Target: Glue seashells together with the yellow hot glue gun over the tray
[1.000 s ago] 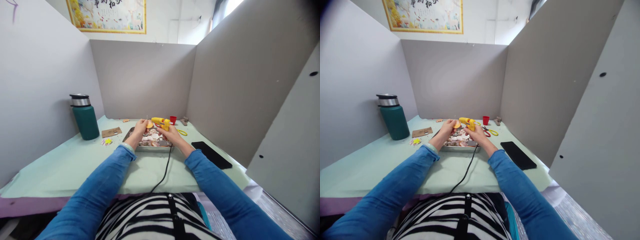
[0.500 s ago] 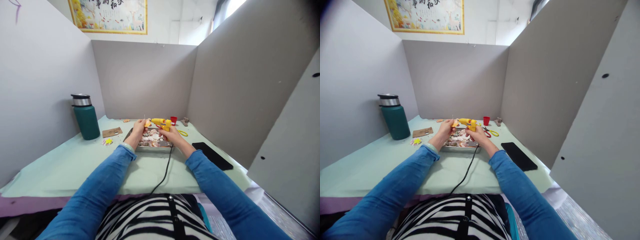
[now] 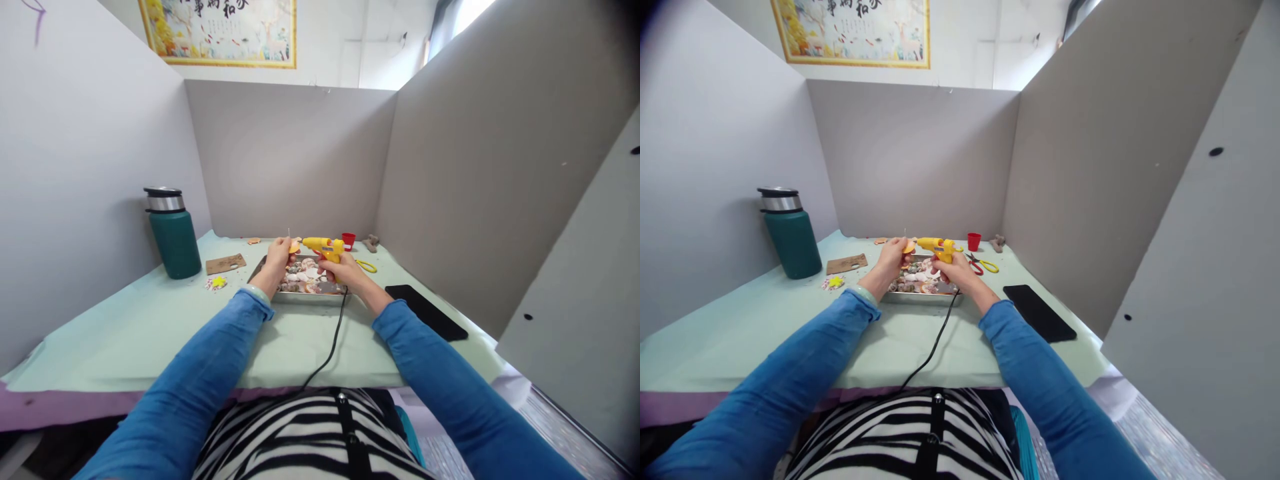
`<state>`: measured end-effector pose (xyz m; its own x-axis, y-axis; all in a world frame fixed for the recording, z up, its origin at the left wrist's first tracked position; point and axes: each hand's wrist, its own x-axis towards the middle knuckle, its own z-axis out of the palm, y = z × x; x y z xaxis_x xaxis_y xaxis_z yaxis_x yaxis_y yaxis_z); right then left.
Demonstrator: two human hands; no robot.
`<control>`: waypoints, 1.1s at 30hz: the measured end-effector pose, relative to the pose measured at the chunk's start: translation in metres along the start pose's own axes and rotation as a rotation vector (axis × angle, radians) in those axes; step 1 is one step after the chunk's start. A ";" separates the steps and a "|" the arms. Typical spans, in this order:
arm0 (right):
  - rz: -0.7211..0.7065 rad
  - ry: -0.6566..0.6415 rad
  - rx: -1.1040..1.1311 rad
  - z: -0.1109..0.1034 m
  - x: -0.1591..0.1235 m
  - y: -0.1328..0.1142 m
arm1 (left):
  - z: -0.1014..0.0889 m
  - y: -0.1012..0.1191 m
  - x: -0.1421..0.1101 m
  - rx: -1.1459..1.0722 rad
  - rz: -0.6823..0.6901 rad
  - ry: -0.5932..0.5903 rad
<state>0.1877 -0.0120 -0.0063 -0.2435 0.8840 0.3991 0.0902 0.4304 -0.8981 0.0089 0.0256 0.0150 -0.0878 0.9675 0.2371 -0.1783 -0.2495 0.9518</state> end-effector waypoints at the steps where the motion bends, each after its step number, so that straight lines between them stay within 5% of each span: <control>1: 0.006 0.010 0.007 0.000 0.000 0.000 | 0.000 0.000 0.000 0.006 0.005 0.003; 33: -0.041 0.055 -0.060 0.000 0.002 0.004 | 0.006 -0.002 -0.004 0.047 0.046 -0.084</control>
<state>0.1875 -0.0089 -0.0092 -0.1944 0.8734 0.4465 0.1398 0.4752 -0.8687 0.0154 0.0223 0.0128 -0.0122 0.9556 0.2944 -0.1294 -0.2934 0.9472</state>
